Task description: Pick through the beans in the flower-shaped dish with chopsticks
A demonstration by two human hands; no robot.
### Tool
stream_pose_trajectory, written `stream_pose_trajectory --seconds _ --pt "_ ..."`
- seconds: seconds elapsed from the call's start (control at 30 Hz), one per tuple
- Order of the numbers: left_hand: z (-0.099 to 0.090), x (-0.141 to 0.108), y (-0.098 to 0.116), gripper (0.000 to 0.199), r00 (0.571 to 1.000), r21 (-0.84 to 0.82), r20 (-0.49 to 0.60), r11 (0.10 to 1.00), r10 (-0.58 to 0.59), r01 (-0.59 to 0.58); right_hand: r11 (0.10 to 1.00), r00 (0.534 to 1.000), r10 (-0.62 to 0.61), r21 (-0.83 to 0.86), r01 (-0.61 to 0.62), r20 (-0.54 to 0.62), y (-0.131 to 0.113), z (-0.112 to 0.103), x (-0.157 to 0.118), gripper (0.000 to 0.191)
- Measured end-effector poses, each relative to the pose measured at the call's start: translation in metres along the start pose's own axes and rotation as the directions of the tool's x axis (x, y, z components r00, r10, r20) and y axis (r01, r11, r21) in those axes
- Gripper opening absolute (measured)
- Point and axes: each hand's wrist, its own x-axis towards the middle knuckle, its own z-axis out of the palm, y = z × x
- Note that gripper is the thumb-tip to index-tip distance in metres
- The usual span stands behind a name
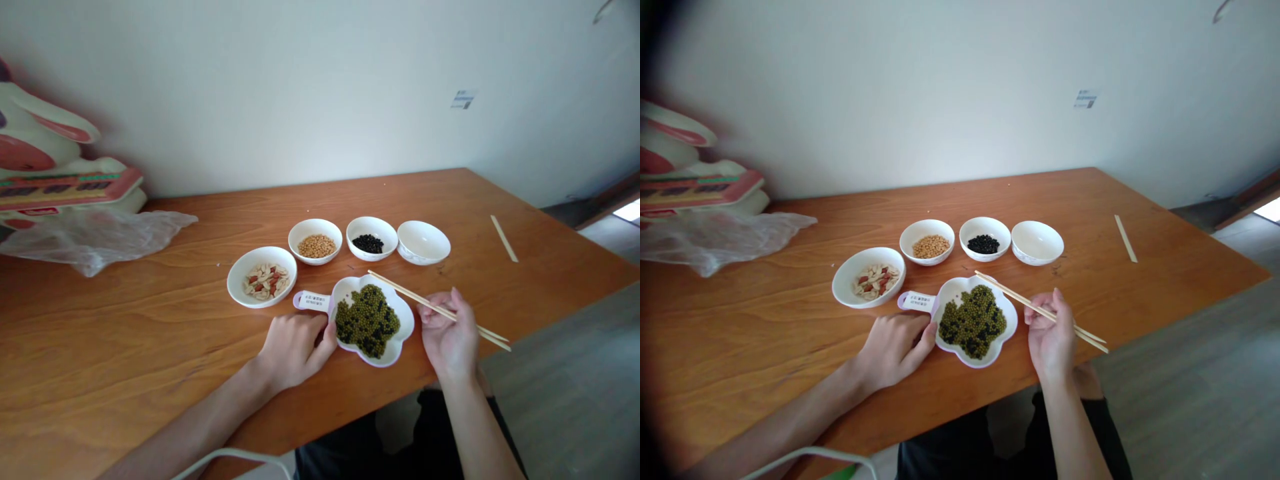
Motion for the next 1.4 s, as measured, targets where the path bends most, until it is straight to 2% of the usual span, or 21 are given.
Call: stream_pose_trajectory --seconds 0.53,0.93,1.13,1.4 --pt "0.002 0.0 -0.0005 0.051 0.999 -0.051 -0.016 0.998 0.043 -0.044 0.998 1.0 0.003 -0.061 -0.004 -0.009 -0.0005 -0.0003 -0.0019 0.039" --pt "0.0025 0.0004 -0.0011 0.051 1.0 -0.02 -0.019 1.0 -0.014 0.014 0.998 0.999 0.018 -0.059 -0.015 0.045 -0.0017 0.002 -0.0069 0.046" --pt "0.0024 -0.0015 -0.004 0.047 1.0 -0.086 0.023 0.996 -0.008 0.01 0.998 0.997 0.035 -0.054 -0.031 0.069 -0.001 -0.0003 -0.0015 0.045" --pt "-0.0006 -0.0061 -0.0079 0.038 0.999 -0.192 0.023 0.981 0.035 -0.03 0.999 0.999 0.052 0.0 -0.052 0.002 -0.0001 -0.0005 -0.0029 0.044"
